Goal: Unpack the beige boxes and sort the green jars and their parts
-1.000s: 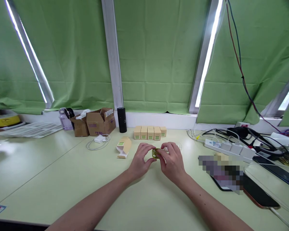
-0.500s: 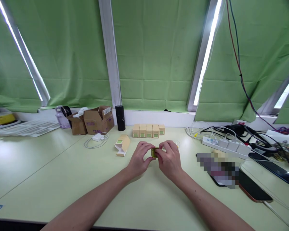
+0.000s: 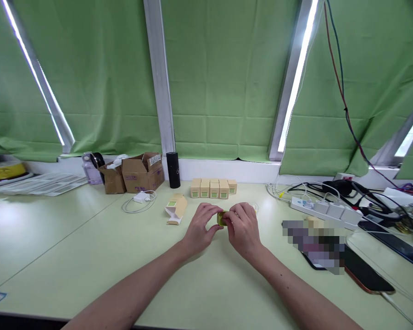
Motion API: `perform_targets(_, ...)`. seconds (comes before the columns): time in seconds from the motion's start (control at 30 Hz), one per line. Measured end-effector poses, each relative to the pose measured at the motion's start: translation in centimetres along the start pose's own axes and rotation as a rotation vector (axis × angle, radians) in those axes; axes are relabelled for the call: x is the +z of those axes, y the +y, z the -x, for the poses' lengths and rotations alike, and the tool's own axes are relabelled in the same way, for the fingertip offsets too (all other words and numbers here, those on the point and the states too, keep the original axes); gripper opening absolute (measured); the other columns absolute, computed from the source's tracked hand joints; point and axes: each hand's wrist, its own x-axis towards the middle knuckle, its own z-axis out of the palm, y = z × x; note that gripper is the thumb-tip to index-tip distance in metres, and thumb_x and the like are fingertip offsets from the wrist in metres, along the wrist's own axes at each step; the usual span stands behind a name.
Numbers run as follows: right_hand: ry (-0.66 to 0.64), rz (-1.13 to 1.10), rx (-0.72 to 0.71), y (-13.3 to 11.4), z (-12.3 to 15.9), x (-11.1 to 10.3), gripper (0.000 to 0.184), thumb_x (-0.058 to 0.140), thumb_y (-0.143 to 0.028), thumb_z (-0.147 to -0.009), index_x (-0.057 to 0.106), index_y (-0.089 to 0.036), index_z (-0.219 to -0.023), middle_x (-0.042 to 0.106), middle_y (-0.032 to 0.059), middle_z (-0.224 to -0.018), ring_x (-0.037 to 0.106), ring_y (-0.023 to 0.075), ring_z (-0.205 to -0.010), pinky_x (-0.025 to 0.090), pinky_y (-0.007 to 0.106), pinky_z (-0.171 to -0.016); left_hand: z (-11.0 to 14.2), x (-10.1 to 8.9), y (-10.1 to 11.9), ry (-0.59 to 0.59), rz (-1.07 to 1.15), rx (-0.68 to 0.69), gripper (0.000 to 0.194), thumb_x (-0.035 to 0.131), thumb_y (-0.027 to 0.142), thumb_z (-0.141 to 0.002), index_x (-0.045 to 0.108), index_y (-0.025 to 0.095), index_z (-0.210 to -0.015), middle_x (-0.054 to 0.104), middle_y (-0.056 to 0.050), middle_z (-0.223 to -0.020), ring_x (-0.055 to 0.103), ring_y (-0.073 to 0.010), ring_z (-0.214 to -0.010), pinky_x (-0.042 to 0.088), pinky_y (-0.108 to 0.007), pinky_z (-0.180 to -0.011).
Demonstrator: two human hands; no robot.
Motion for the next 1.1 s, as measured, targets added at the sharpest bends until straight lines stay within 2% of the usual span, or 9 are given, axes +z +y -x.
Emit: perform_targets(1.1, -0.020, 0.121, -0.156, 0.03, 0.05, -0.32, 0.021, 0.052, -0.010, -0.097, 0.062, -0.024, -0.084, 0.054, 0.0061, -0.080, 0.046, 0.0248, -0.083, 0.041, 0.041, -0.079, 0.07, -0.19, -0.35, 0.028, -0.057, -0.022, 0.040, 0.070, 0.015, -0.090, 0.064, 0.025, -0.128, 0.070, -0.010, -0.119, 0.057, -0.0298, -0.115, 0.052, -0.052, -0.098)
